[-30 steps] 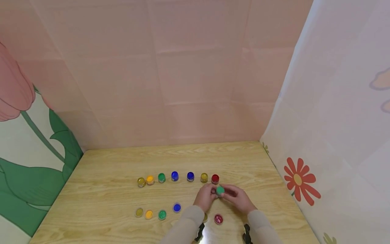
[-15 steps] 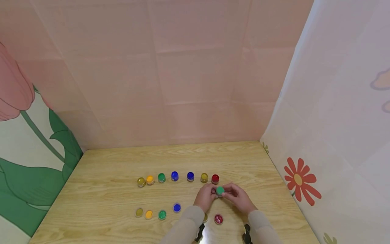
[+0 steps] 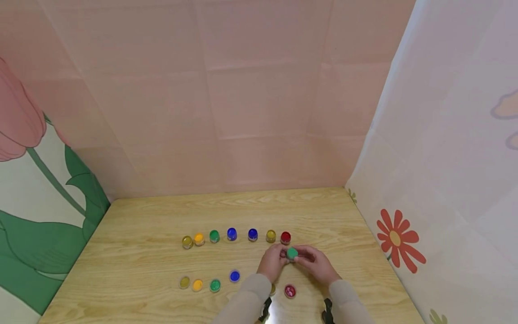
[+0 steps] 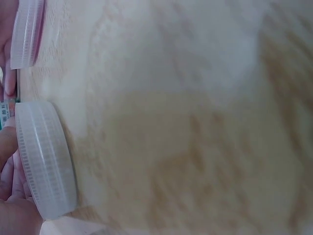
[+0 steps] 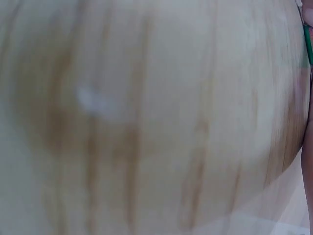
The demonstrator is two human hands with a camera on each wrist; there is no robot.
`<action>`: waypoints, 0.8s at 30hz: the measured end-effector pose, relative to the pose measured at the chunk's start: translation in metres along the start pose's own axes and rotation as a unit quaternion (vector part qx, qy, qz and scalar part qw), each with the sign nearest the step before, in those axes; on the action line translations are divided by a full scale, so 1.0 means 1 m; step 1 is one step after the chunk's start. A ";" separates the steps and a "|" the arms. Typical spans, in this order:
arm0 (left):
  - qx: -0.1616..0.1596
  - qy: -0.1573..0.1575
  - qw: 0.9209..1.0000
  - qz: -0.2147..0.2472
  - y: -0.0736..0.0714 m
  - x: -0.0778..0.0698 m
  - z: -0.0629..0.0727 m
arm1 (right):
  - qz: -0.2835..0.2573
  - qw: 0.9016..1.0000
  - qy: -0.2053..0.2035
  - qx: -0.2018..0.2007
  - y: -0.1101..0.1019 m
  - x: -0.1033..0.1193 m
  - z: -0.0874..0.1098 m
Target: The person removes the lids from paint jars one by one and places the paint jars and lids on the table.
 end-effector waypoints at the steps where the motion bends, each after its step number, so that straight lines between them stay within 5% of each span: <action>1: -0.001 0.001 1.000 -0.001 0.000 0.000 0.000 | 0.002 1.000 0.006 0.002 0.000 0.000 0.000; 8: 0.001 -0.003 1.000 0.009 0.003 0.002 0.000 | -0.013 1.000 0.028 0.005 -0.001 -0.001 0.001; 24: -0.010 0.039 0.998 0.051 0.000 0.006 0.004 | -0.019 1.000 0.005 -0.010 0.003 0.002 0.001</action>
Point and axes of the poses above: each hand's wrist, its own z-axis away from the middle knuckle, its own y-axis out of the palm, x = y × z, the point moved 4 cm from there along -z, towards the middle knuckle, and after that the axes turned 5 degrees about -x, right-handed, at the moved point
